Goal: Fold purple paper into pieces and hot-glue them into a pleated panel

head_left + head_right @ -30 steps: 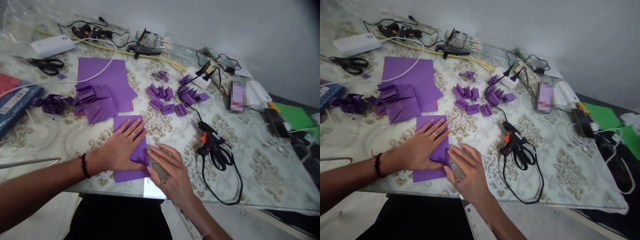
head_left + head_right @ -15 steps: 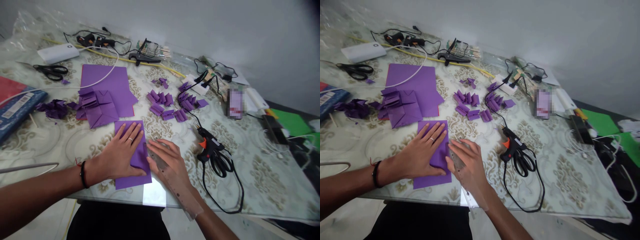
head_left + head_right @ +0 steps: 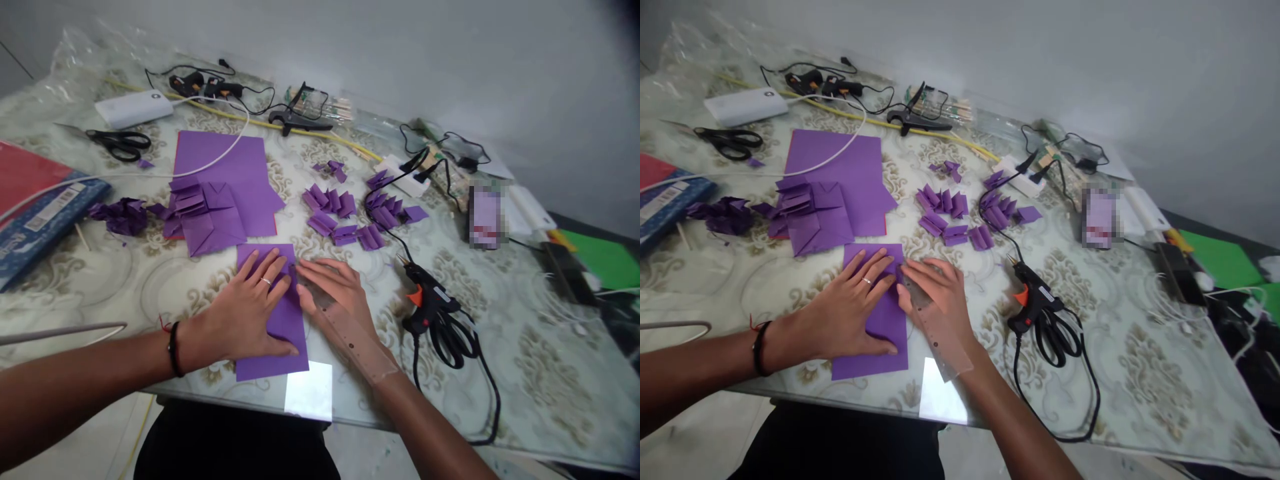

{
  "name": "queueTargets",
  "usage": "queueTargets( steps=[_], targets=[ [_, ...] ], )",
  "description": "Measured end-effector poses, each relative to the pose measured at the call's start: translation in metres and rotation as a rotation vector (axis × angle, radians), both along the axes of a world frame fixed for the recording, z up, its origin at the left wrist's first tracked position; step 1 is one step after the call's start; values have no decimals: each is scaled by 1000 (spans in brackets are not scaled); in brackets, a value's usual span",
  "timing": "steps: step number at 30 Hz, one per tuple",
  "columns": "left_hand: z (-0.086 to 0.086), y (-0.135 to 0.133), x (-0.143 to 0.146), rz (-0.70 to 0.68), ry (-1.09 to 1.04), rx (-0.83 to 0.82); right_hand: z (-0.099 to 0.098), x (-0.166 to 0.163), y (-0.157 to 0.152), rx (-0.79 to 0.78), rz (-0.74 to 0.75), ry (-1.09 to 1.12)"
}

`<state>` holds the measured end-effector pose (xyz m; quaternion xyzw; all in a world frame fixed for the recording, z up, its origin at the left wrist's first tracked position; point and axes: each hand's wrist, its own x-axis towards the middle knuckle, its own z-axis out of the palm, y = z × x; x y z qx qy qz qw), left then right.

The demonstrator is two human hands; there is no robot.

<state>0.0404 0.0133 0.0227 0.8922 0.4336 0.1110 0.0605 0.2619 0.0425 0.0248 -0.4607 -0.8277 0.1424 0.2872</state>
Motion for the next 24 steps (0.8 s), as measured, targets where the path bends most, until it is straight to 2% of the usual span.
queueTargets(
  steps=[11, 19, 24],
  targets=[
    [2, 0, -1, -38, 11, 7, 1, -15, 25, -53, -42, 52],
    [15, 12, -7, -40, -11, -54, -3, -17, 33, -55, -39, 60],
    [8, 17, -7, -7, -58, -49, -3, -16, 28, -58, -38, 83]
  ],
)
